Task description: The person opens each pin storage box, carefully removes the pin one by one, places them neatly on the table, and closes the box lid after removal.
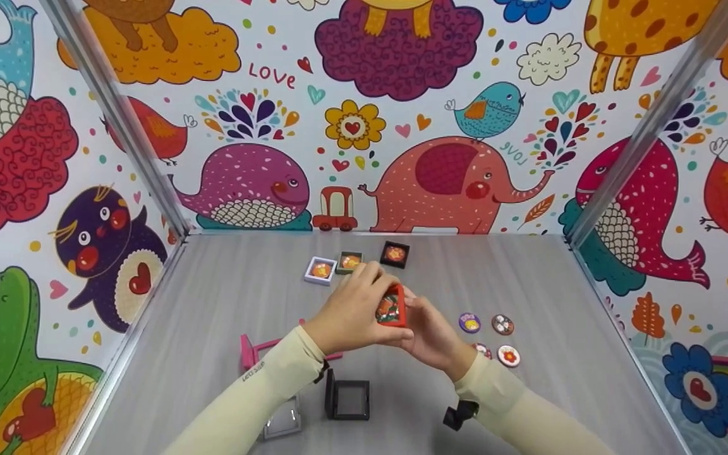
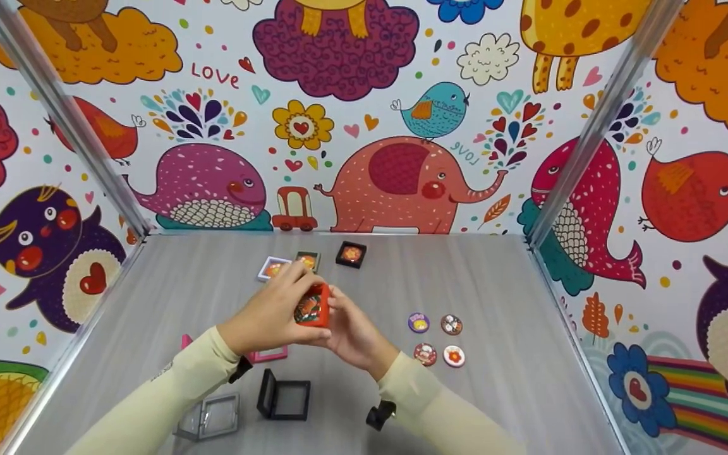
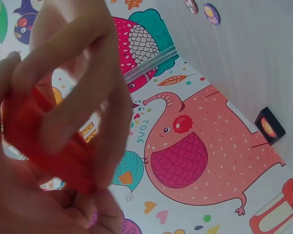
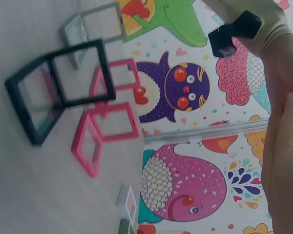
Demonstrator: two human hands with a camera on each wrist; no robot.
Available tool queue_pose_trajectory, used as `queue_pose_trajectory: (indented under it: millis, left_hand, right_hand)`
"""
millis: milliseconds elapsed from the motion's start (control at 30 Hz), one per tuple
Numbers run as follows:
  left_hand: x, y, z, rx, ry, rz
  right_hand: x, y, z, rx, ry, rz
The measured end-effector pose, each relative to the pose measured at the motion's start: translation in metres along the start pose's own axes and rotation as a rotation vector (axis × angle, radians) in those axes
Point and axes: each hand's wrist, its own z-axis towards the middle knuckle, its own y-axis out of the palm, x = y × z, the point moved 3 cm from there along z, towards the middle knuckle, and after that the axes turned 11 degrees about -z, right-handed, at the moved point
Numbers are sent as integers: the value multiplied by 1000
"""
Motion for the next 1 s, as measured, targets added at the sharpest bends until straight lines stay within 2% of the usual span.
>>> queue_pose_trajectory:
  millis: [133,300,467,700,767,867,1000]
  left_hand:
    - [3,-1,0,10,10,5]
    - [9,-2,1,8,57,-18]
    - [14,-3,2,17,112,-23]
    - [19,-4,1,76,177,-35]
    - [18,-4,1,109,178,-79]
    - [16,-5,1,167,158,-203]
    - [11,-9,-1,208,86,-401]
  right_hand:
    - [0,0,-2,-32,-9,36]
    - [-1,-2,-3,-58,-28,23]
    - [1,1,-1,-131,-96,46]
    - [3,10,2,-235,-185,113]
    - [2,11,1,-245,-188,132]
    - [1,10,0,-239,-176,188]
    - [-4,6,-1,-201,-162,211]
